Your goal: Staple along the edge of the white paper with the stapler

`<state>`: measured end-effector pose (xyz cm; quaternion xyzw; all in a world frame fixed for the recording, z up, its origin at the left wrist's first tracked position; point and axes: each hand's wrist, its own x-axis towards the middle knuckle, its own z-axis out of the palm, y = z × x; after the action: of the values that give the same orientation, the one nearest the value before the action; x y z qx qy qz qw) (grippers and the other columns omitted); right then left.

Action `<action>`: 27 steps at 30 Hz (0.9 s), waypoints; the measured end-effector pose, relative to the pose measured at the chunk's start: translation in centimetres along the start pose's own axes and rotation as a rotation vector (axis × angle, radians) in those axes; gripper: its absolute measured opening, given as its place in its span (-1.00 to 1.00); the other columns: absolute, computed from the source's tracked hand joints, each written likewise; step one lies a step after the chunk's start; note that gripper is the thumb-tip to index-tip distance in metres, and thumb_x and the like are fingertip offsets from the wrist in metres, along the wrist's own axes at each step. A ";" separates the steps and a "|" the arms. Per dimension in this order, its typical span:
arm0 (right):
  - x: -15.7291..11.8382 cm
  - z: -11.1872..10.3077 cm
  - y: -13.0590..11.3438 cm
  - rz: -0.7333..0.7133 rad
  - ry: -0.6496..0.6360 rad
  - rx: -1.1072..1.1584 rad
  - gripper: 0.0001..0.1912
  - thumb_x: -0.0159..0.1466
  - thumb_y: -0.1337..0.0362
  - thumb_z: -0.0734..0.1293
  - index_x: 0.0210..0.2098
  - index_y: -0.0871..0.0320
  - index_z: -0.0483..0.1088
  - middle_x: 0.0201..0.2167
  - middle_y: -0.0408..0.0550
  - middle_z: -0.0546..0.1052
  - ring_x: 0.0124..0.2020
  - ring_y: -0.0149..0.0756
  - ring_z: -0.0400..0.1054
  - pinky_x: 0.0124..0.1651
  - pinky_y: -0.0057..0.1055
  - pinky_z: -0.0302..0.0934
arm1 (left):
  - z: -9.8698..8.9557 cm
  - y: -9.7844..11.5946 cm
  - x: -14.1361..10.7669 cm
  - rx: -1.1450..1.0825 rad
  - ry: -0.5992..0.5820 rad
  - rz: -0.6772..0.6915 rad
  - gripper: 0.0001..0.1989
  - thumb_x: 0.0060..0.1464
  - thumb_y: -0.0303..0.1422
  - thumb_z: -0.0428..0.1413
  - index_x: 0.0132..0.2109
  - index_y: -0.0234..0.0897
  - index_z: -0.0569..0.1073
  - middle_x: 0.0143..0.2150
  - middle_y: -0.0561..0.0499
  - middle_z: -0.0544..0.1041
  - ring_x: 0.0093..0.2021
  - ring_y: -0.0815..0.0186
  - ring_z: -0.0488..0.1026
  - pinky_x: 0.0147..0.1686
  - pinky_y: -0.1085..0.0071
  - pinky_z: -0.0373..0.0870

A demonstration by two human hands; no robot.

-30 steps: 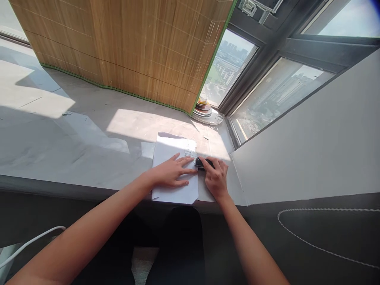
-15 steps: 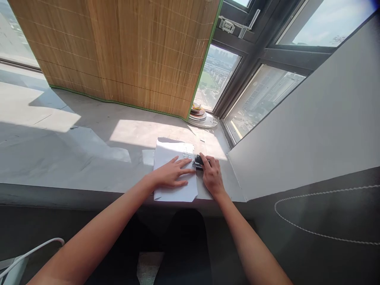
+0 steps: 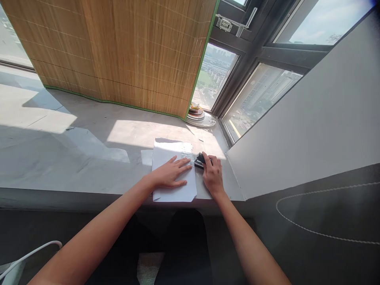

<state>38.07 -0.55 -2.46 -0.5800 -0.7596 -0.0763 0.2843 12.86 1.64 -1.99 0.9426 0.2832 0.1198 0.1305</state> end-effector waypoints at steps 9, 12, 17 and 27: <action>0.0 0.0 -0.1 0.127 0.025 -0.070 -0.46 0.50 0.38 0.12 0.42 0.04 0.28 0.07 0.15 0.46 0.06 0.02 0.27 0.04 -0.12 0.21 | -0.1 0.1 0.0 -0.007 -0.005 -0.007 -0.38 0.41 -0.01 0.01 0.44 -0.23 0.29 0.58 -0.26 0.12 0.58 -0.02 0.05 0.52 -0.12 -0.10; 0.0 0.1 0.0 0.164 0.038 -0.074 -0.48 0.51 0.36 0.11 0.41 0.05 0.28 0.07 0.15 0.46 0.05 0.02 0.28 0.02 -0.12 0.20 | -0.3 0.2 0.0 -0.019 -0.010 -0.007 -0.38 0.41 0.00 0.01 0.44 -0.22 0.29 0.58 -0.25 0.12 0.58 -0.02 0.04 0.52 -0.12 -0.11; 0.0 0.4 0.0 0.186 0.040 -0.059 -0.48 0.50 0.34 0.11 0.41 0.05 0.27 0.05 0.15 0.46 0.03 0.01 0.30 0.00 -0.14 0.19 | -0.3 0.2 0.0 -0.026 -0.026 -0.030 -0.29 0.40 0.01 0.01 0.52 -0.23 0.16 0.59 -0.25 0.10 0.58 -0.01 0.05 0.53 -0.10 -0.13; -1.5 -1.3 -1.7 0.271 0.252 0.108 -0.77 0.42 0.34 0.22 0.00 0.11 0.45 -0.04 0.16 0.54 0.03 0.03 0.38 0.09 -0.07 0.25 | 0.0 -0.2 -0.1 -0.008 -0.014 -0.034 -0.27 0.38 0.00 0.03 0.53 -0.22 0.14 0.58 -0.25 0.13 0.57 -0.01 0.06 0.52 -0.08 -0.12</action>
<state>37.15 -2.90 -1.80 -0.6466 -0.6360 -0.0684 0.4156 12.70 1.75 -2.01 0.9379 0.2976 0.1122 0.1383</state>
